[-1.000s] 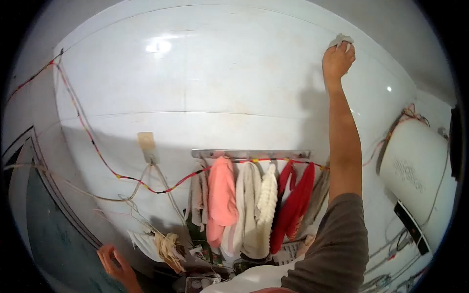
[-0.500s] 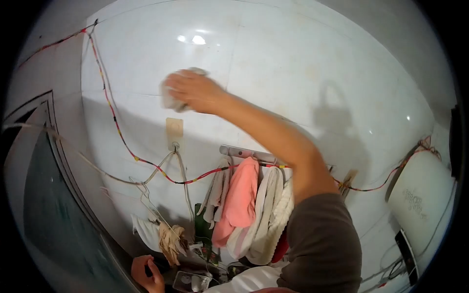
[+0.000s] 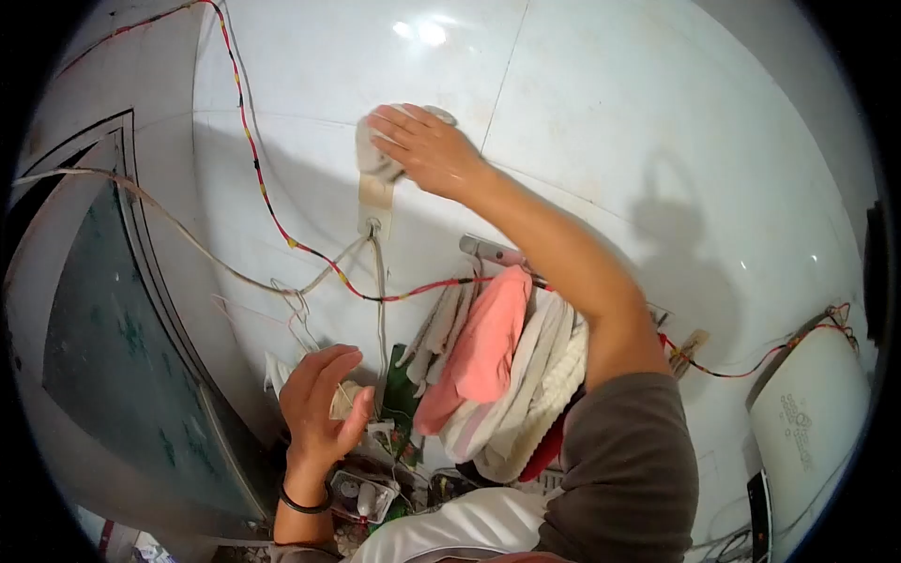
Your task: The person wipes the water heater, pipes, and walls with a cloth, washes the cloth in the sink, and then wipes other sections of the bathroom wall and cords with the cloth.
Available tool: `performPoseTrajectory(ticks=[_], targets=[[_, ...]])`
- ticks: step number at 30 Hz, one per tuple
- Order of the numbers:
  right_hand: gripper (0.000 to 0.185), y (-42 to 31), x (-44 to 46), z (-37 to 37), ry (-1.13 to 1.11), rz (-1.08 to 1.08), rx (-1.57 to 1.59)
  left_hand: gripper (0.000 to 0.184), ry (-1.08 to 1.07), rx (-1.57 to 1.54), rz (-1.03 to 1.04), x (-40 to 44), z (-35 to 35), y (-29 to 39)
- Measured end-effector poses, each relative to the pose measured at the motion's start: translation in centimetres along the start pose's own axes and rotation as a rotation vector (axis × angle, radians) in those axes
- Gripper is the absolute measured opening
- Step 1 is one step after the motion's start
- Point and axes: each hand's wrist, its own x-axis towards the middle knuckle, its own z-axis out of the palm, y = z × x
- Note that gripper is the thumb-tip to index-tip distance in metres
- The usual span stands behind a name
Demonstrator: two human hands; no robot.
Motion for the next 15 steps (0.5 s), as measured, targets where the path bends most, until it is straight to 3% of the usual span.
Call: performPoseTrajectory(ticks=[2, 4, 5, 6, 7, 9, 11, 12, 13, 15], targets=[[0.046, 2.4, -2.9, -3.7, -0.046, 0.042, 0.078, 0.027, -0.028, -0.041, 0.044, 0.0, -0.2, 0.3], [0.036, 11.2, -4.0, -7.1, 0.161, 0.308, -0.009, 0.027, 0.002, -0.033, -0.037, -0.8, -0.3, 0.0], [0.017, 13.5, -3.8, -12.6, 0.123, 0.262, -0.202, 0.028, 0.018, -0.026, -0.078, -1.1, -0.2, -0.3], [0.016, 18.8, -5.1, -13.4, 0.288, 0.416, -0.557, 0.027, 0.041, -0.04, -0.089, -1.4, 0.1, -0.5], [0.038, 13.2, -0.8, -19.6, 0.321, 0.953, -0.021, 0.025, 0.042, -0.051, -0.096, -1.6, 0.4, -0.6], [0.022, 15.9, -3.6, -15.6, 0.648, 0.587, -0.105, 0.024, 0.043, -0.081, -0.104, -2.0, 1.2, -0.8], [0.014, 12.3, -3.5, -10.7, 0.174, 0.658, -0.272, 0.023, 0.038, -0.138, -0.129, -2.1, 2.5, -0.6], [0.024, 9.0, -4.6, -7.3, 0.046, 0.367, -0.274, 0.022, 0.034, -0.169, -0.145, -2.3, 3.0, -0.4], [0.034, 5.3, -6.7, -3.4, 0.142, 0.099, 0.031, 0.022, 0.029, -0.164, -0.124, -2.3, 3.4, -0.3], [0.04, -0.9, -10.0, -4.1, -0.11, -0.196, 0.147, 0.021, 0.004, -0.161, -0.093, -2.4, 3.8, 0.2]])
